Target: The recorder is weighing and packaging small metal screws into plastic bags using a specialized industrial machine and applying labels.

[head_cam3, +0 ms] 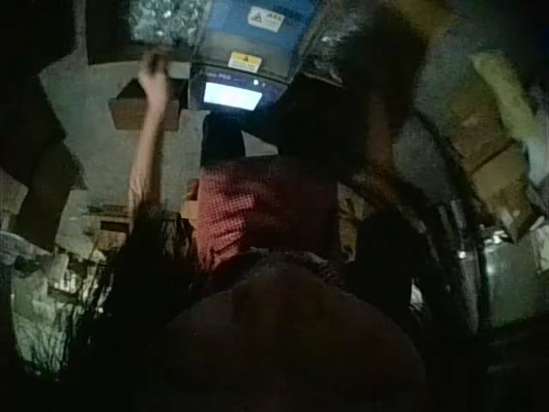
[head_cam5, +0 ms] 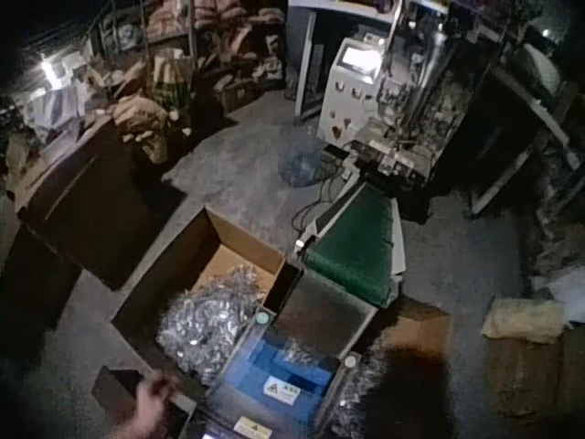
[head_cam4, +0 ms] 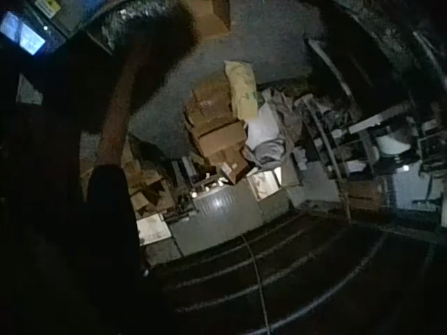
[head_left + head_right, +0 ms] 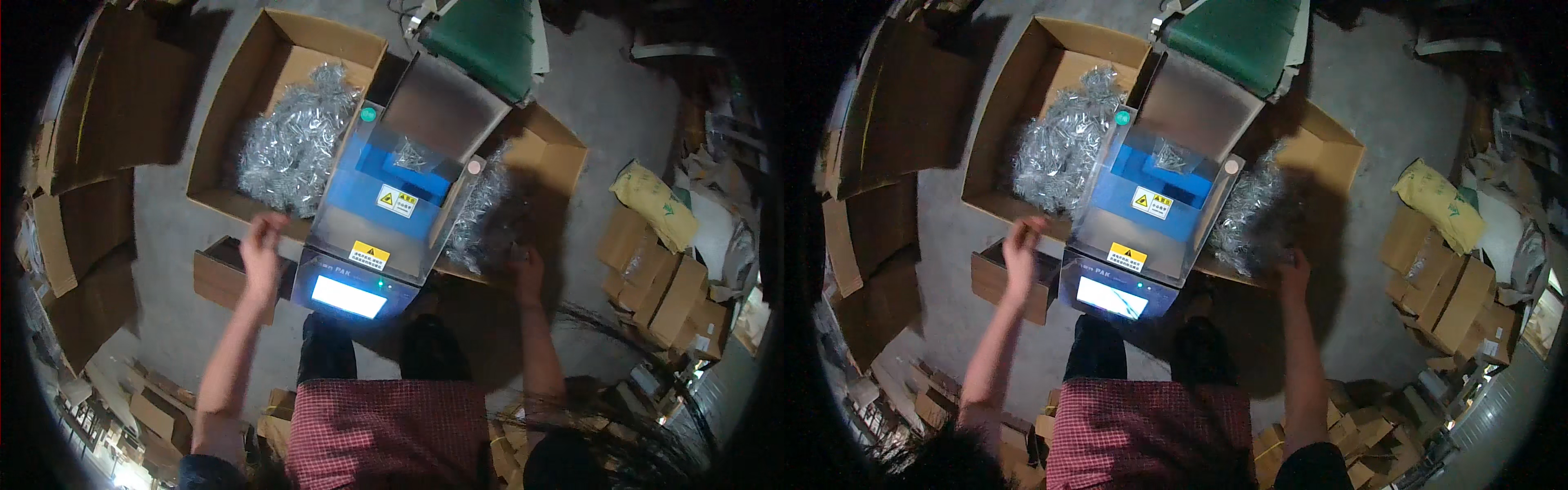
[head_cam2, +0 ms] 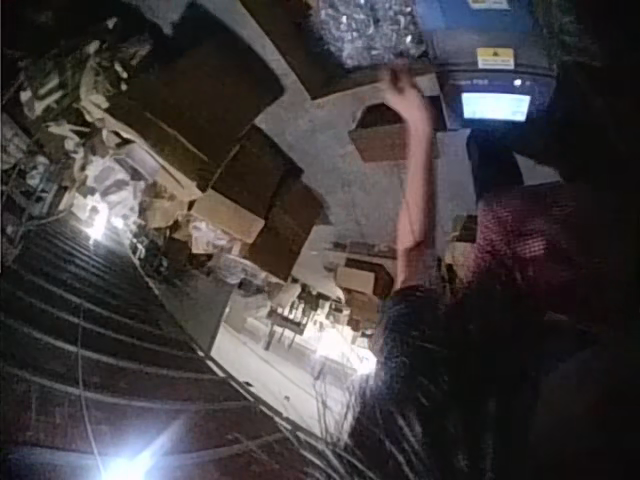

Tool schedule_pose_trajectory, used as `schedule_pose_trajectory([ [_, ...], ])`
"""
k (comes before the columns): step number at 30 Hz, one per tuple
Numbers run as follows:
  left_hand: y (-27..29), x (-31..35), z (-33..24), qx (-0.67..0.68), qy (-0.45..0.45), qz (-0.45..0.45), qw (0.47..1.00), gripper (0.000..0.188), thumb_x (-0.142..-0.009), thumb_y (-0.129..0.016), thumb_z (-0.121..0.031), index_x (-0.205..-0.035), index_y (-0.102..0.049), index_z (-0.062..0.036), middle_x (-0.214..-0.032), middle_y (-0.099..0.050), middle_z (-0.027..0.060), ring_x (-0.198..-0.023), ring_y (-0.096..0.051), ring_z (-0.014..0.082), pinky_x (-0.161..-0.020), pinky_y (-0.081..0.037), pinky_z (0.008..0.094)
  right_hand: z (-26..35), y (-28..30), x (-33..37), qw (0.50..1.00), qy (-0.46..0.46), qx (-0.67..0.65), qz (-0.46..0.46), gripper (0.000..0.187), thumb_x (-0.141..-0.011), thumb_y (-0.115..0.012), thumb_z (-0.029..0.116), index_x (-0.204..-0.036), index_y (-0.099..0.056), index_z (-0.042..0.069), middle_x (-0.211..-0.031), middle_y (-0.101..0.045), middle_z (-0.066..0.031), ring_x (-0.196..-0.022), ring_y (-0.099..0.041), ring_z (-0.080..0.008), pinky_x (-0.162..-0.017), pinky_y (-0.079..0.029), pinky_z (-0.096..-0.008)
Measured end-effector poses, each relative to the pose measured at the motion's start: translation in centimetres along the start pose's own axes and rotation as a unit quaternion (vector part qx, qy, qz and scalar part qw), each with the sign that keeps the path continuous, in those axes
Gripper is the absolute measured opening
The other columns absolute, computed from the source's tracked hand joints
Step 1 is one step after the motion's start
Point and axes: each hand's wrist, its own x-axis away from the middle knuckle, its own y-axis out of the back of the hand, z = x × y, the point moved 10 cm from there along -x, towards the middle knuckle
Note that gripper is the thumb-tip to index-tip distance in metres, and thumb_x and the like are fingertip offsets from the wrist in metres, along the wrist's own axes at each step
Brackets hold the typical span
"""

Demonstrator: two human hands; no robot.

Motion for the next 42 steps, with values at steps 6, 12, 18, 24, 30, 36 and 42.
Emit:
schedule_pose_trajectory([
  [6, -17.0, 15.8, 1.4, 0.128, 0.171, 0.167, 0.963, 0.028, -0.085, -0.066, 0.0, -0.111, -0.058, -0.0078, -0.112, -0.061, 0.0054, -0.104, -0.057, 0.0178, -0.09, -0.047, 0.0311, 11.5, -8.9, 8.9, 0.94, 0.264, 0.151, 0.154, 0.064, -0.078, -0.067, 0.002, -0.139, -0.047, 0.003, -0.117, -0.059, -0.0126, -0.097, -0.066, -0.0243, -0.09, -0.053, -0.0358],
  [12, -22.9, 22.2, -2.0, 0.132, 0.166, 0.188, 0.959, 0.035, -0.091, -0.066, -0.005, -0.124, -0.055, -0.0041, -0.114, -0.061, 0.0081, -0.106, -0.059, 0.0175, -0.092, -0.047, 0.0294, 19.3, -17.5, 5.9, 0.956, 0.166, -0.104, 0.218, 0.047, -0.091, -0.063, 0.011, -0.133, -0.048, -0.003, -0.125, -0.058, -0.0125, -0.112, -0.06, -0.0236, -0.099, -0.049, -0.0356],
  [18, -11.8, 13.5, -4.1, 0.059, -0.033, -0.012, 0.998, 0.024, -0.089, -0.056, 0.005, -0.112, -0.056, -0.0051, -0.113, -0.058, 0.0089, -0.107, -0.057, 0.0192, -0.095, -0.045, 0.0329, 3.7, -9.6, -6.8, 0.871, 0.223, 0.431, -0.081, 0.047, -0.084, -0.069, 0.022, -0.126, -0.057, 0.003, -0.134, -0.053, -0.0151, -0.114, -0.056, -0.0288, -0.099, -0.046, -0.0412],
  [24, -1.4, 0.0, -1.2, 0.047, -0.12, -0.15, 0.98, 0.038, -0.091, -0.052, 0.006, -0.128, -0.051, -0.0018, -0.128, -0.053, 0.0093, -0.118, -0.053, 0.0196, -0.101, -0.042, 0.0345, -5.9, -21.4, -10.1, 0.822, 0.117, 0.529, 0.176, 0.095, -0.07, -0.081, 0.039, -0.149, -0.036, 0.009, -0.152, -0.028, -0.0247, -0.142, -0.009, -0.0489, -0.116, -0.022, -0.0601],
  [30, -9.5, -12.2, 0.5, -0.437, -0.301, 0.111, 0.84, 0.073, -0.073, -0.069, 0.0, -0.141, -0.045, -0.0163, -0.15, -0.033, 0.015, -0.14, -0.032, 0.0383, -0.106, -0.039, 0.0563, -7.5, -20.4, -11.9, 0.938, 0.062, 0.313, 0.138, 0.077, -0.078, -0.074, 0.034, -0.143, -0.044, 0.007, -0.144, -0.038, -0.0272, -0.139, -0.024, -0.0455, -0.115, -0.025, -0.0576],
  [36, -14.6, -16.8, 7.1, -0.585, -0.177, 0.237, 0.755, 0.096, -0.079, -0.073, -0.021, -0.154, -0.016, -0.0394, -0.164, -0.004, 0.0074, -0.149, -0.009, 0.0403, -0.099, -0.024, 0.0836, -6.7, -14.8, -10.9, 0.792, 0.29, 0.536, 0.045, 0.054, -0.082, -0.07, 0.028, -0.13, -0.058, 0.007, -0.129, -0.054, -0.026, -0.121, -0.051, -0.0419, -0.104, -0.041, -0.0525],
  [42, -3.7, -23.5, 7.5, -0.714, 0.002, 0.058, 0.698, 0.087, -0.085, -0.068, -0.024, -0.155, -0.017, -0.0365, -0.164, -0.006, 0.0116, -0.15, -0.005, 0.0428, -0.1, -0.024, 0.0819, -3.6, -7.7, -8.0, 0.857, 0.182, 0.479, -0.053, 0.046, -0.074, -0.074, 0.027, -0.117, -0.068, 0.009, -0.11, -0.068, -0.0168, -0.101, -0.065, -0.0368, -0.086, -0.053, -0.0442],
])
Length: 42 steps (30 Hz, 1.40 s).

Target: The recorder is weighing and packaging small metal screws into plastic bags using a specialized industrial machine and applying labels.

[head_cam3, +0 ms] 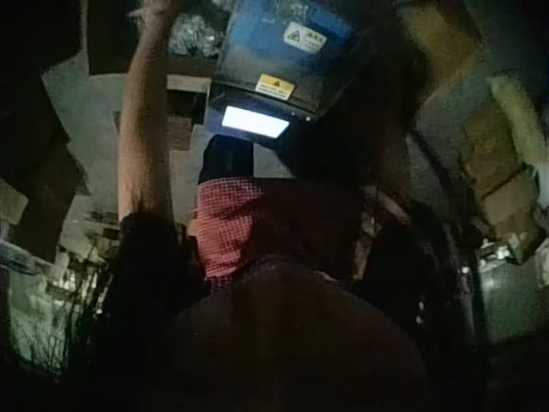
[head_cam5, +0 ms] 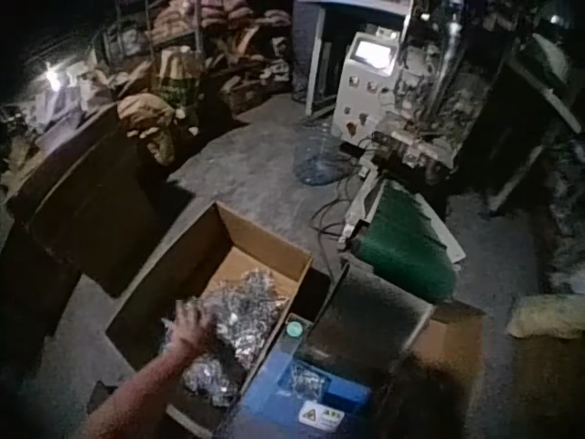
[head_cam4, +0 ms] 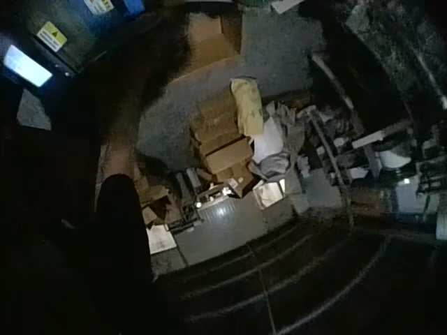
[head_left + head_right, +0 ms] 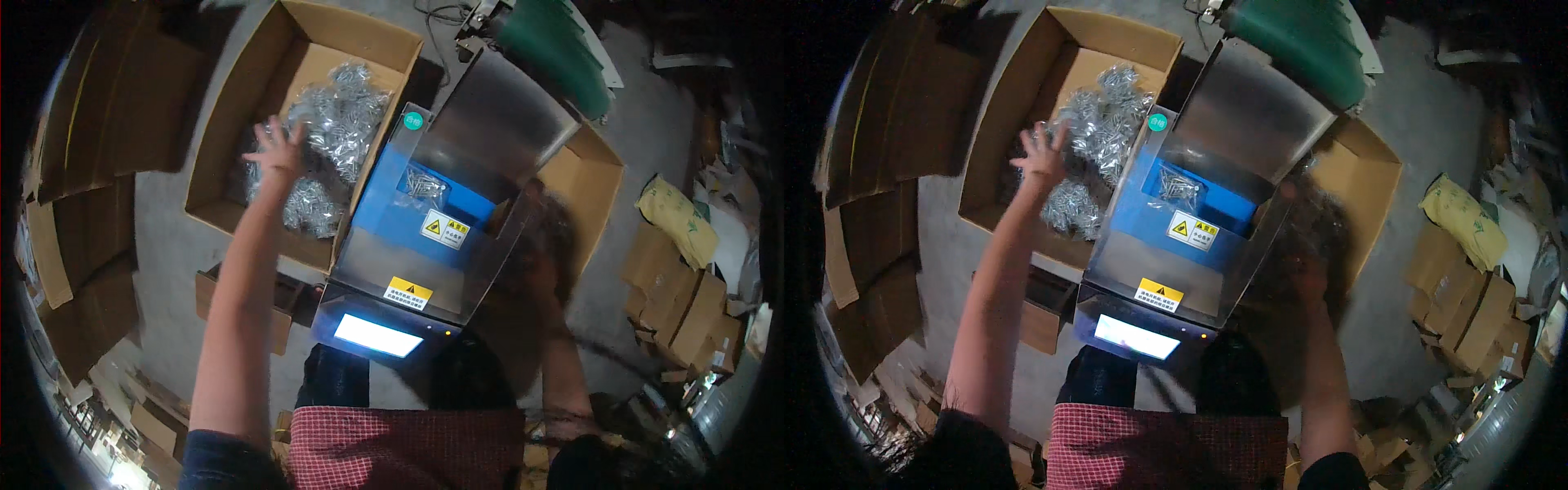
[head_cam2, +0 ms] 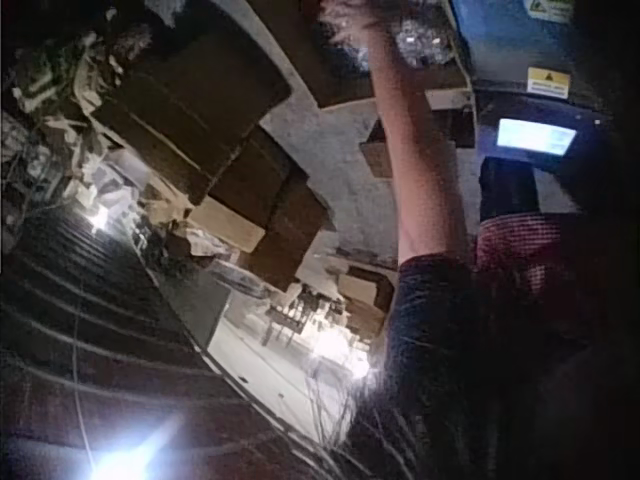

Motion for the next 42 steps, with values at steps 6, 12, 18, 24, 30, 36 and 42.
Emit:
schedule_pose_trajectory([
  [6, 3.4, 5.6, 8.4, 0.29, -0.128, -0.17, 0.933, 0.037, -0.087, -0.062, -0.01, -0.124, -0.057, -0.0053, -0.136, -0.051, 0.0164, -0.131, -0.046, 0.0325, -0.106, -0.04, 0.0481, -5.9, 9.1, 4.6, 0.983, -0.117, -0.133, -0.046, 0.05, -0.069, -0.077, 0.02, -0.117, -0.067, 0.007, -0.104, -0.071, -0.0132, -0.092, -0.069, -0.03, -0.081, -0.056, -0.0418],
  [12, 4.8, 27.2, 0.0, 0.756, -0.037, 0.078, 0.649, 0.016, -0.092, -0.058, 0.001, -0.107, -0.064, -0.0012, -0.109, -0.067, 0.0075, -0.102, -0.062, 0.0153, -0.094, -0.047, 0.0303, 9.3, 16.9, 11.7, 0.768, -0.094, -0.631, 0.063, 0.045, -0.069, -0.075, 0.008, -0.112, -0.066, 0.003, -0.104, -0.067, -0.0089, -0.09, -0.068, -0.0277, -0.081, -0.057, -0.0384],
  [18, 14.1, 40.3, -17.9, 0.893, -0.036, 0.444, 0.068, 0.064, -0.099, -0.051, -0.047, -0.149, -0.034, -0.0111, -0.147, -0.045, 0.0111, -0.138, -0.041, 0.026, -0.109, -0.041, 0.0518, 22.0, 20.5, 15.8, 0.736, -0.025, -0.644, 0.208, 0.049, -0.066, -0.081, 0.004, -0.113, -0.065, 0.003, -0.114, -0.064, -0.0073, -0.1, -0.063, -0.0168, -0.081, -0.055, -0.0323],
  [24, 9.3, 48.7, -20.6, 0.872, 0.018, 0.467, 0.147, 0.037, -0.099, -0.055, -0.024, -0.129, -0.056, -0.0027, -0.113, -0.066, 0.0097, -0.1, -0.068, 0.0191, -0.083, -0.058, 0.0356, 25.5, 20.8, 21.5, 0.854, 0.127, -0.4, 0.307, 0.052, -0.072, -0.08, 0.01, -0.12, -0.061, 0.004, -0.118, -0.064, -0.01, -0.106, -0.063, -0.0226, -0.091, -0.051, -0.0364],
  [30, 6.0, 48.8, -17.9, 0.9, -0.069, 0.346, 0.258, 0.038, -0.095, -0.053, -0.021, -0.13, -0.058, -0.006, -0.116, -0.067, 0.0077, -0.104, -0.067, 0.0238, -0.086, -0.058, 0.0405, 26.4, 21.4, 24.2, 0.914, 0.209, -0.229, 0.261, 0.055, -0.08, -0.074, 0.015, -0.13, -0.052, 0.006, -0.121, -0.061, -0.0212, -0.113, -0.06, -0.0374, -0.094, -0.048, -0.0402],
  [36, 1.5, 49.6, -15.5, 0.875, 0.127, 0.435, 0.168, 0.045, -0.087, -0.055, -0.023, -0.127, -0.059, -0.0044, -0.12, -0.068, 0.0102, -0.106, -0.067, 0.0267, -0.088, -0.057, 0.0461, 24.6, 21.2, 19.1, 0.871, 0.042, -0.427, 0.238, 0.057, -0.077, -0.069, 0.006, -0.131, -0.049, 0.002, -0.096, -0.065, -0.0081, -0.081, -0.063, -0.014, -0.076, -0.054, -0.0318],
  [42, -2.6, 55.4, -12.1, 0.869, 0.114, 0.463, 0.133, 0.05, -0.081, -0.062, -0.015, -0.13, -0.057, -0.0039, -0.13, -0.062, 0.0136, -0.119, -0.06, 0.0277, -0.087, -0.058, 0.0425, 26.4, 22.2, 14.4, 0.728, -0.04, -0.657, 0.193, 0.042, -0.089, -0.065, 0.017, -0.126, -0.054, 0.0, -0.111, -0.063, -0.0124, -0.093, -0.068, -0.0268, -0.08, -0.055, -0.0353],
])
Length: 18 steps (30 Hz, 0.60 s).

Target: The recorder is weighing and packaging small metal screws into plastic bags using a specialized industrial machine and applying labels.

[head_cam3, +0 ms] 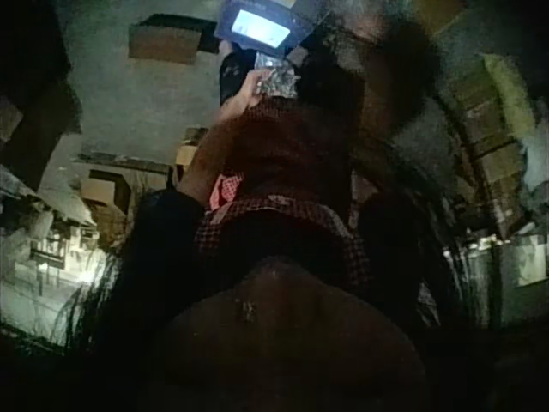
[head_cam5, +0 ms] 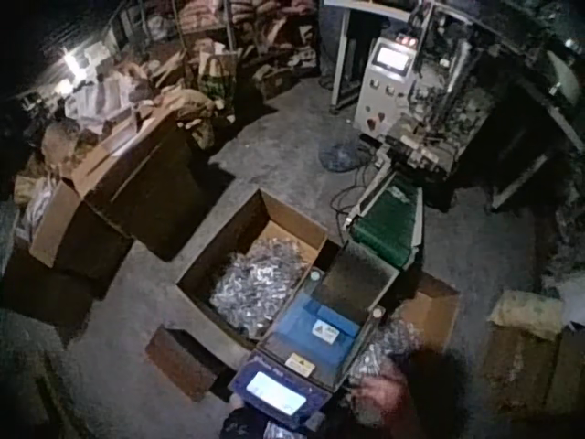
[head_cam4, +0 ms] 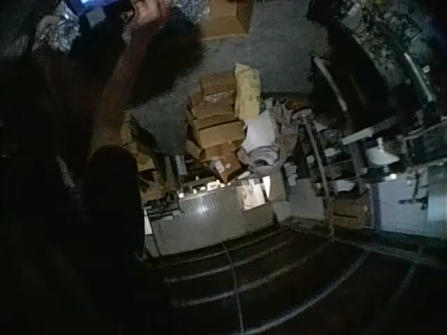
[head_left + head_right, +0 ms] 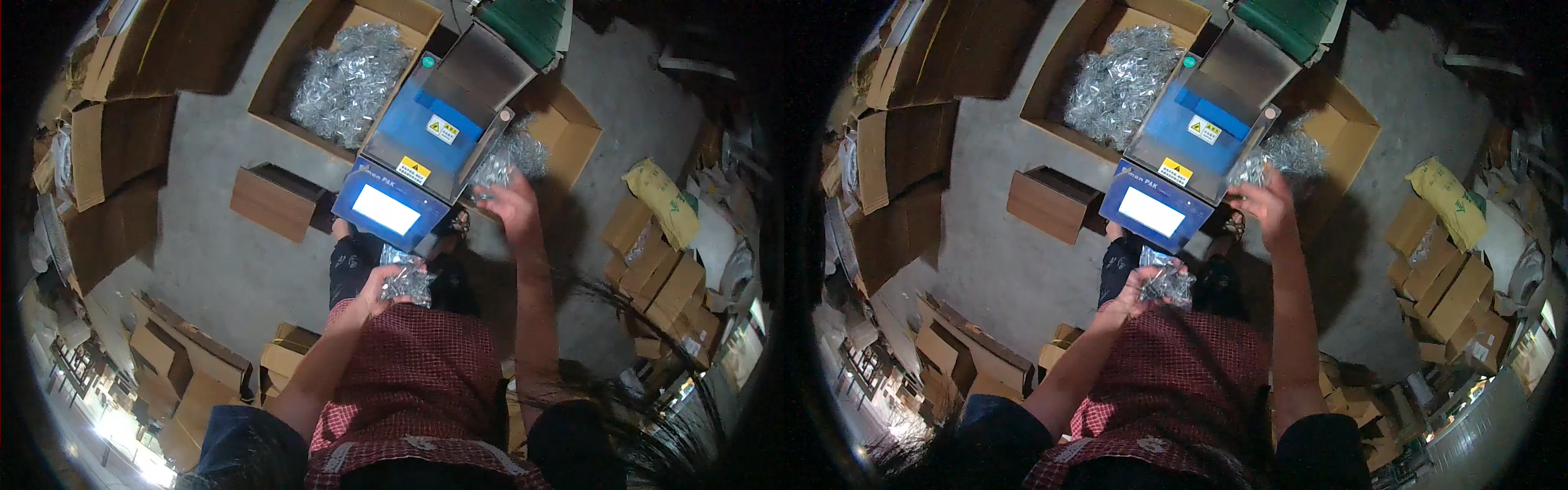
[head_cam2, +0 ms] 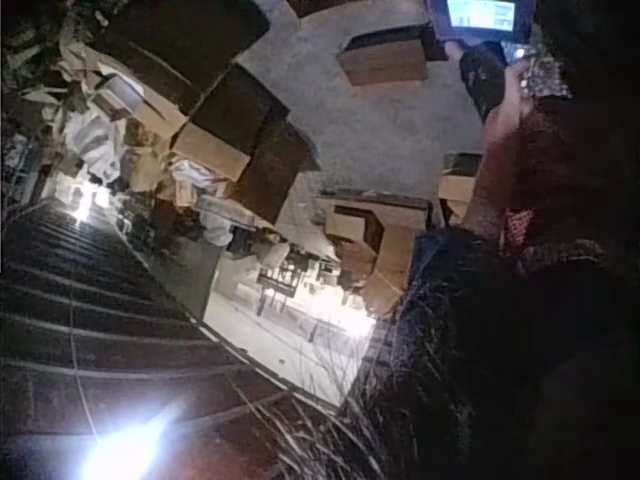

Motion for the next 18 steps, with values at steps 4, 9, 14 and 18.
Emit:
schedule_pose_trajectory([
  [4, -0.1, 1.4, 3.7, 0.065, -0.001, 0.008, 0.998, 0.047, -0.084, -0.06, -0.012, -0.13, -0.055, 0.0001, -0.125, -0.063, 0.0143, -0.115, -0.061, 0.0276, -0.097, -0.052, 0.0432, 1.4, 0.7, -2.5, 0.99, 0.07, -0.119, 0.036, 0.04, -0.096, -0.057, 0.023, -0.127, -0.052, -0.002, -0.119, -0.059, -0.0155, -0.101, -0.067, -0.0319, -0.085, -0.055, -0.038],
  [9, 0.8, 2.5, 5.7, 0.081, 0.006, -0.001, 0.997, 0.053, -0.084, -0.062, -0.014, -0.133, -0.051, 0.0015, -0.127, -0.061, 0.0191, -0.12, -0.059, 0.0305, -0.106, -0.045, 0.0479, -1.9, 1.3, -6.5, 0.995, -0.071, -0.055, -0.045, 0.05, -0.1, -0.053, 0.034, -0.132, -0.045, -0.004, -0.123, -0.058, -0.0156, -0.106, -0.066, -0.0332, -0.087, -0.055, -0.0394],
  [14, 1.7, 2.1, 4.4, 0.037, 0.004, -0.014, 0.999, 0.059, -0.079, -0.07, -0.018, -0.133, -0.054, -0.0016, -0.123, -0.065, 0.0132, -0.112, -0.063, 0.0296, -0.096, -0.052, 0.0453, -4.9, -1.1, -6.2, 0.992, -0.107, -0.054, 0.04, 0.042, -0.099, -0.055, 0.03, -0.126, -0.052, -0.002, -0.126, -0.059, -0.0145, -0.109, -0.064, -0.0303, -0.09, -0.053, -0.0399],
  [18, 2.2, 5.0, 3.1, -0.044, -0.001, -0.025, 0.999, 0.053, -0.086, -0.058, -0.021, -0.136, -0.053, -0.0065, -0.128, -0.064, 0.0067, -0.109, -0.065, 0.0179, -0.083, -0.054, 0.0319, -9.9, -11.1, 2.3, 0.908, -0.103, 0.254, 0.318, 0.046, -0.095, -0.062, 0.034, -0.122, -0.055, -0.003, -0.117, -0.062, -0.01, -0.099, -0.06, -0.0177, -0.086, -0.05, -0.0337],
])
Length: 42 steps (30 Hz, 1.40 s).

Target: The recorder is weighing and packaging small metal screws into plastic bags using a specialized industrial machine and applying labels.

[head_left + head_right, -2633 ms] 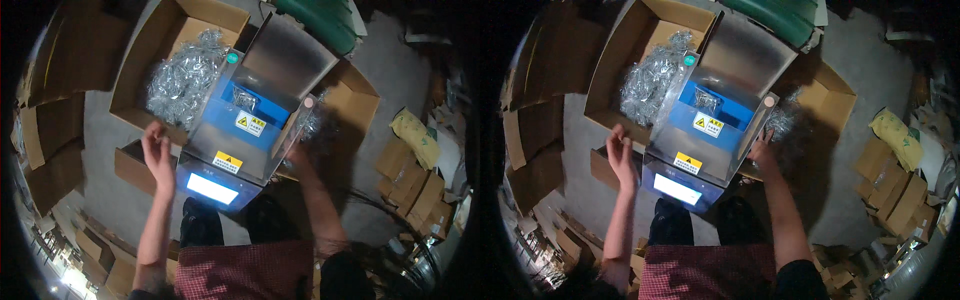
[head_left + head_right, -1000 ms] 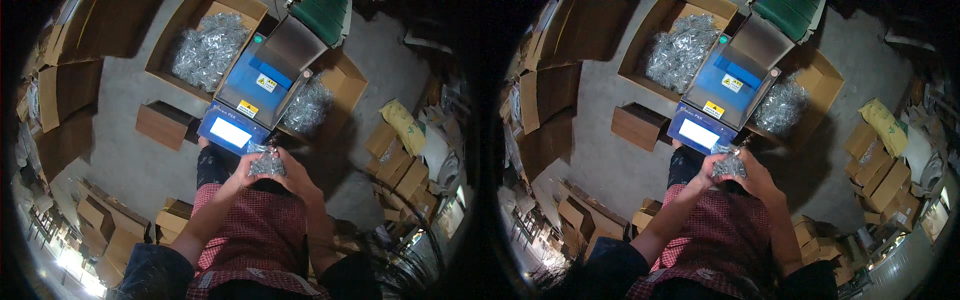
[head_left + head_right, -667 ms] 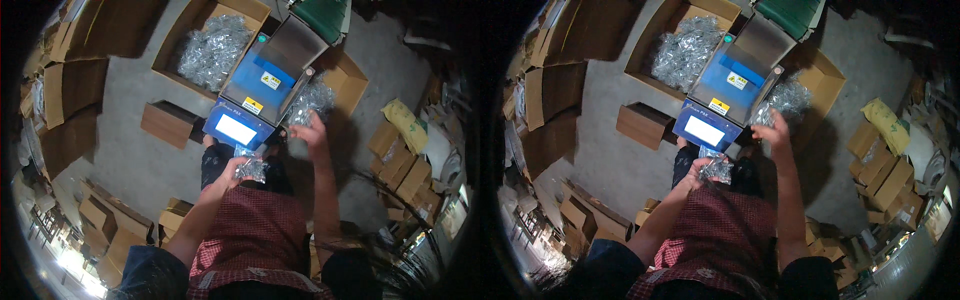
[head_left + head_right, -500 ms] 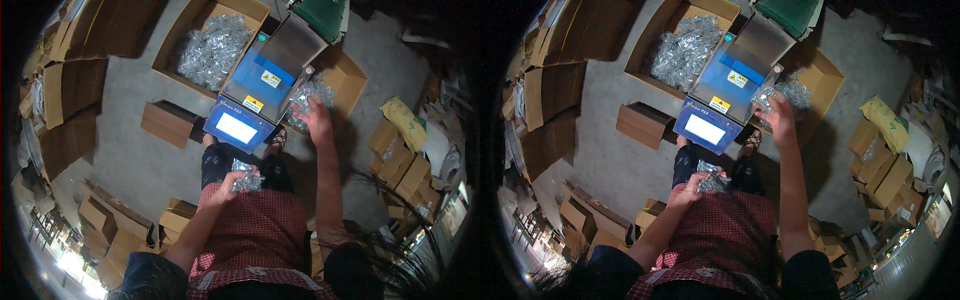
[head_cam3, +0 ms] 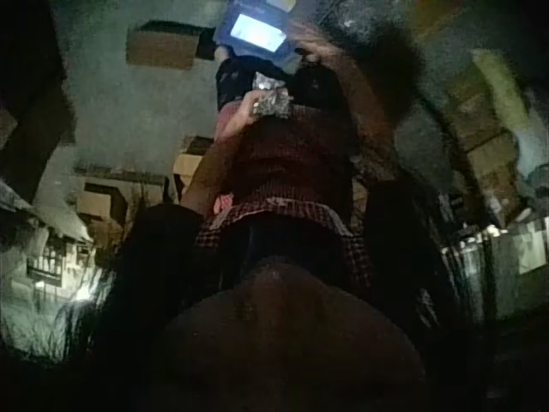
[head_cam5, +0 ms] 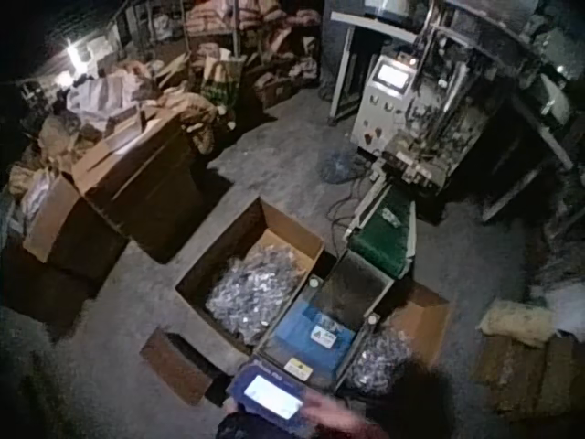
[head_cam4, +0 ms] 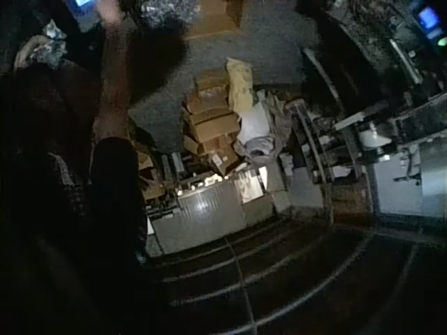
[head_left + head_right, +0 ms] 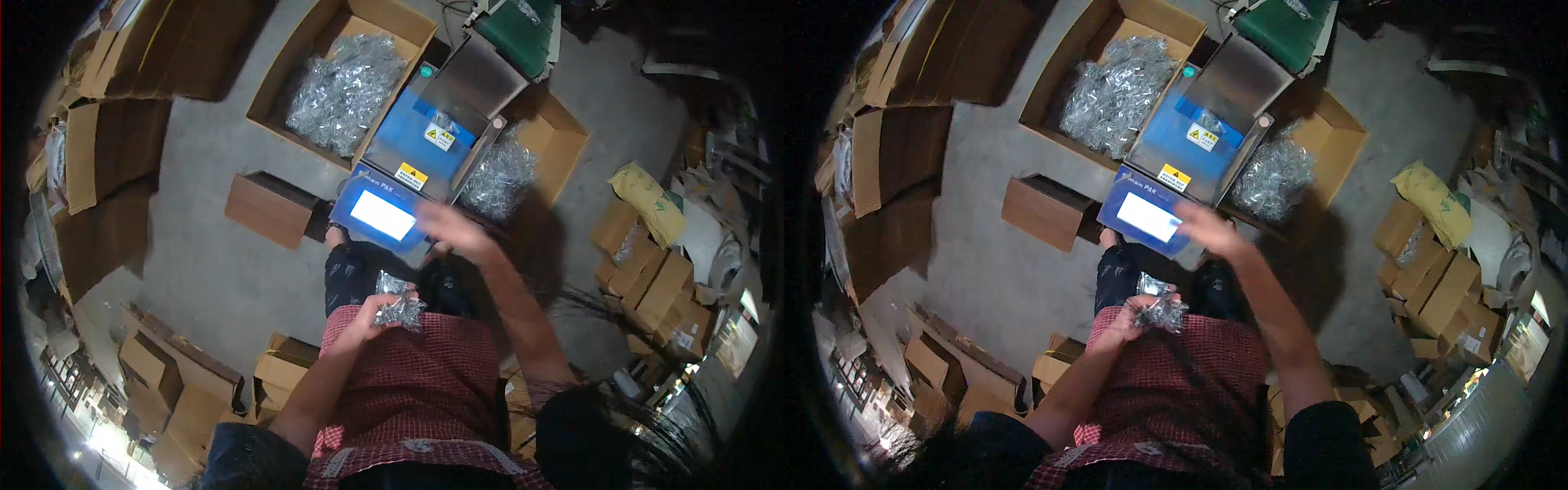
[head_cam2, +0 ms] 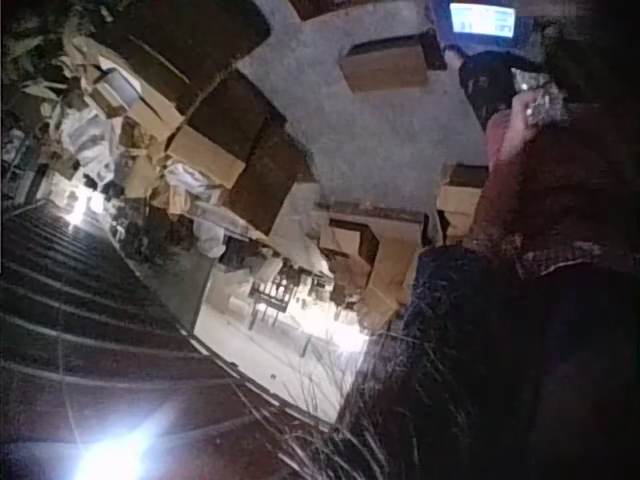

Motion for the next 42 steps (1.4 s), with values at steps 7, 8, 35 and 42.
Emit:
schedule_pose_trajectory([
  [7, 0.5, -0.2, 2.3, -0.025, 0.096, 0.131, 0.986, 0.058, -0.086, -0.057, -0.022, -0.139, -0.049, 0.0004, -0.131, -0.062, 0.011, -0.114, -0.063, 0.024, -0.091, -0.053, 0.0395, -7.5, -9.4, 4.4, 0.975, -0.124, 0.129, 0.135, 0.027, -0.093, -0.064, 0.026, -0.089, -0.066, 0.0, -0.08, -0.066, -0.0076, -0.075, -0.059, -0.0146, -0.07, -0.047, -0.0324],
  [8, -10.1, 3.2, -3.1, -0.111, -0.133, 0.222, 0.959, 0.06, -0.086, -0.057, -0.021, -0.141, -0.045, 0.0006, -0.134, -0.059, 0.0156, -0.117, -0.062, 0.0266, -0.094, -0.052, 0.0419, -9.4, -6.7, 6.6, 0.976, -0.146, 0.127, 0.103, 0.027, -0.093, -0.064, 0.026, -0.089, -0.066, 0.0, -0.08, -0.066, -0.0076, -0.075, -0.059, -0.0146, -0.07, -0.047, -0.0324],
  [35, 0.8, -1.7, 2.5, 0.034, 0.055, 0.035, 0.997, 0.04, -0.096, -0.057, -0.034, -0.08, -0.066, 0.002, -0.127, -0.059, 0.0103, -0.094, -0.066, 0.02, -0.075, -0.058, 0.0312, -7.3, 6.8, 9.3, 0.942, -0.023, -0.027, -0.335, 0.015, -0.087, -0.067, 0.015, -0.082, -0.067, 0.001, -0.072, -0.059, 0.001, -0.071, -0.054, -0.0074, -0.065, -0.043, -0.0252],
  [42, 2.4, -2.2, 1.7, -0.003, 0.007, 0.011, 1.0, 0.028, -0.095, -0.057, -0.027, -0.094, -0.064, 0.0001, -0.118, -0.064, 0.0096, -0.097, -0.066, 0.0212, -0.083, -0.057, 0.0348, -7.3, 5.7, 7.1, 0.953, -0.028, -0.076, -0.292, 0.016, -0.088, -0.067, 0.016, -0.087, -0.066, 0.0, -0.089, -0.062, -0.0015, -0.078, -0.057, -0.0089, -0.071, -0.047, -0.0256],
])
